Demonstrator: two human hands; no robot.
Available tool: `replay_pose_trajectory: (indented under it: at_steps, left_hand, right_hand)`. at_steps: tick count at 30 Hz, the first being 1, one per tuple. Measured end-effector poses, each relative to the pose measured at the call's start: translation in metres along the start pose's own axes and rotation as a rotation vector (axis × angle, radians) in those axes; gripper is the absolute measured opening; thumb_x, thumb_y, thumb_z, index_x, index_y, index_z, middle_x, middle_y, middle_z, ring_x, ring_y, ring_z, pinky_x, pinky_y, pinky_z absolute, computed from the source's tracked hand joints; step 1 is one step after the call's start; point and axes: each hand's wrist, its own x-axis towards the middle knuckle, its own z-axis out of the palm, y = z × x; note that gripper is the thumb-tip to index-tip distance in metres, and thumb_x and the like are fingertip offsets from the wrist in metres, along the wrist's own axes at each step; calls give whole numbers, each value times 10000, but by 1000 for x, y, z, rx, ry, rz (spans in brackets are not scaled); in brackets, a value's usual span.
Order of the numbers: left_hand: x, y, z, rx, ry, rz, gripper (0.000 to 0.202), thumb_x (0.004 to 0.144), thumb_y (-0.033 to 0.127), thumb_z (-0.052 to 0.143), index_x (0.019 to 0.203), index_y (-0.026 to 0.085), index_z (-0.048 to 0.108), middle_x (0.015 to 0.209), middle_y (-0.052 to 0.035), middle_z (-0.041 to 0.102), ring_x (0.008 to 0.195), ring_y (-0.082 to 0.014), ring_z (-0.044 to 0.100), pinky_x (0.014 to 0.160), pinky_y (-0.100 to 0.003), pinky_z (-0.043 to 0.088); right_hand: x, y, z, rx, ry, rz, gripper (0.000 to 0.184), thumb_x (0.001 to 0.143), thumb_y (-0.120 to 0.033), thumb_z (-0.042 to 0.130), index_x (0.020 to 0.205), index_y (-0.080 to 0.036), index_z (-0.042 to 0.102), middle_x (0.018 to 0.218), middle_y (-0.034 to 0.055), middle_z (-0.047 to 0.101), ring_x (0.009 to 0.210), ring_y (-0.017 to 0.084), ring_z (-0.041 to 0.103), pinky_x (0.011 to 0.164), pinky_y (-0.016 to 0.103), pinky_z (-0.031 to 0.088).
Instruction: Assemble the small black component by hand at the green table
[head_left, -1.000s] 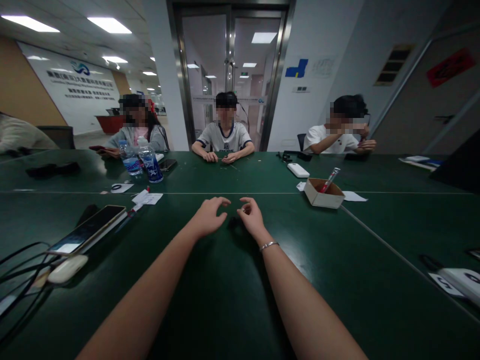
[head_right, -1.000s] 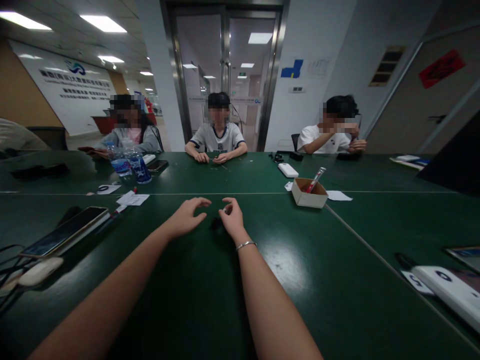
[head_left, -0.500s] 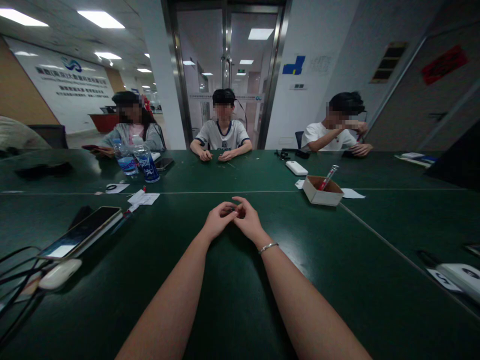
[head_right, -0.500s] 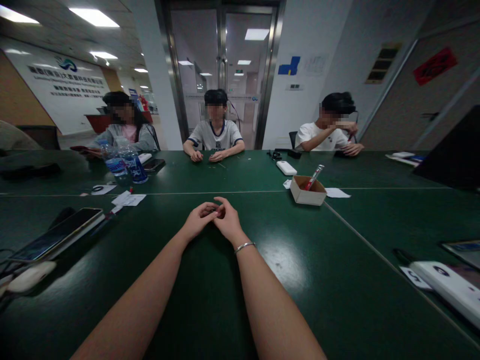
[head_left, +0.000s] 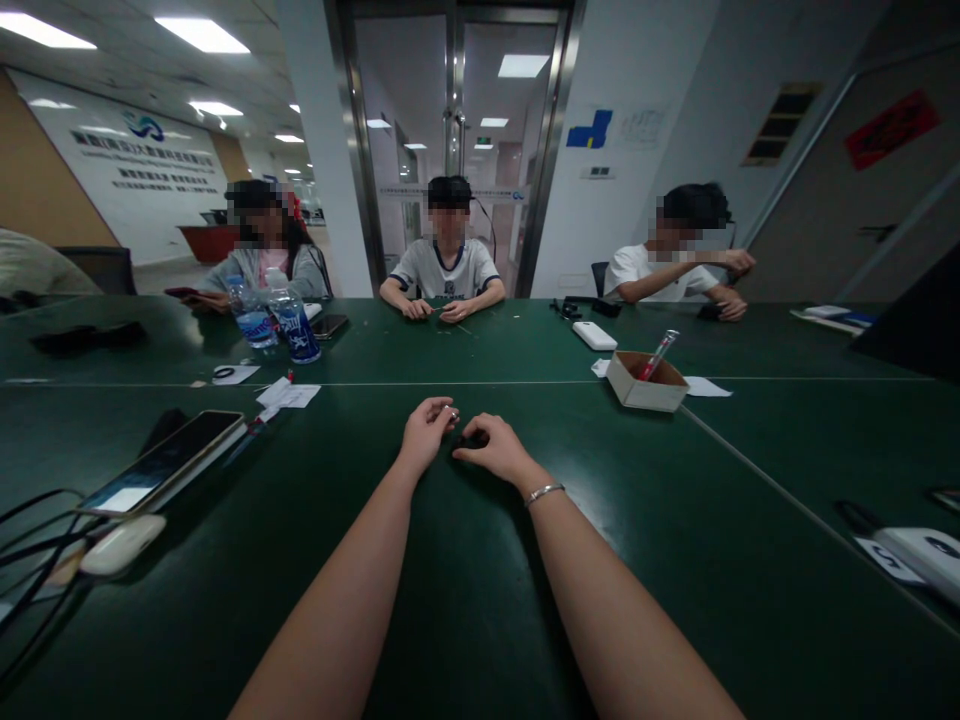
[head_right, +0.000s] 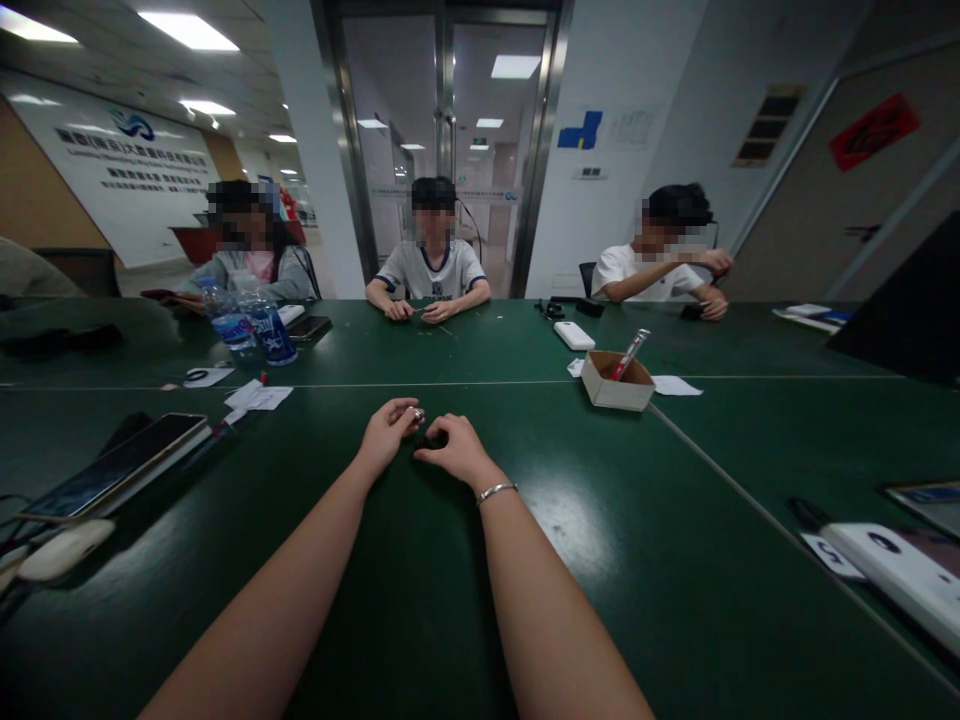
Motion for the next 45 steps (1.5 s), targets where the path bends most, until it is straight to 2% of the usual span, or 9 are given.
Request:
replay_pose_trajectory:
  at_steps: [4, 8, 11, 16, 23, 28, 33, 38, 45]
  left_hand:
    - [-3, 3, 1, -11, -61, 73, 368, 749, 394, 696, 1022, 156, 627, 1029, -115, 686, 967, -221, 651, 795, -320, 520]
    - [-4, 3, 2, 21, -126, 151, 357, 735, 409, 706, 984, 160, 646, 1023, -109, 690, 1006, -233, 639, 849, -344, 508]
    - [-4, 3, 1, 25, -126, 145, 364, 717, 415, 719, 969, 162, 648, 1021, -109, 688, 994, -241, 638, 810, -340, 515]
    - [-3, 4, 0, 51, -76, 115, 370, 682, 421, 746, 933, 161, 666, 1027, -105, 681, 945, -230, 639, 748, -311, 516]
    - [-3, 4, 0, 86, -85, 109, 322, 681, 378, 748, 909, 160, 681, 975, -93, 688, 916, -211, 640, 802, -330, 518]
    - [-2, 3, 0, 59, -57, 45, 351, 677, 378, 760, 923, 145, 667, 915, -92, 685, 832, -198, 653, 712, -303, 529]
    - [-2, 1, 0, 52, -51, 35, 363, 707, 404, 741, 946, 148, 649, 854, -69, 679, 762, -166, 652, 656, -263, 524]
    - [-1, -3, -1, 118, -4, 35, 317, 753, 439, 694, 850, 140, 651, 778, -56, 670, 676, -139, 626, 610, -247, 510]
    - [0, -4, -1, 153, 53, 22, 353, 740, 475, 700, 762, 127, 650, 687, -50, 660, 597, -128, 606, 573, -242, 498]
  right_hand:
    - [2, 3, 2, 209, 101, 27, 186, 666, -218, 708, 774, -193, 558, 732, -29, 592, 672, 146, 551, 621, 259, 418]
    - [6, 5, 2, 219, 197, 37, 178, 639, -189, 669, 755, -195, 534, 702, -38, 580, 638, 137, 544, 589, 244, 407]
    - [9, 8, 3, 238, 196, 76, 199, 630, -228, 696, 780, -193, 572, 745, -22, 596, 606, 130, 537, 549, 239, 412]
    - [12, 13, 5, 460, 167, 190, 328, 598, -289, 745, 882, -189, 614, 824, 6, 617, 543, 122, 563, 478, 238, 434]
    - [12, 14, -8, 653, 133, 177, 329, 701, -342, 697, 989, -184, 687, 881, 40, 666, 671, 147, 634, 674, 298, 531]
    - [12, 21, -8, 755, 178, 218, 433, 650, -341, 774, 1044, -191, 673, 897, 38, 667, 704, 154, 645, 715, 310, 544]
    - [10, 20, -9, 792, 148, 212, 422, 630, -312, 797, 1019, -190, 688, 908, 34, 666, 750, 155, 645, 786, 321, 545]
    - [10, 17, -10, 797, 119, 217, 434, 616, -309, 803, 1020, -202, 688, 907, 33, 662, 806, 176, 651, 851, 354, 533]
    - [11, 20, -10, 755, 114, 202, 418, 622, -283, 795, 1020, -206, 696, 968, 46, 666, 859, 179, 642, 853, 342, 515]
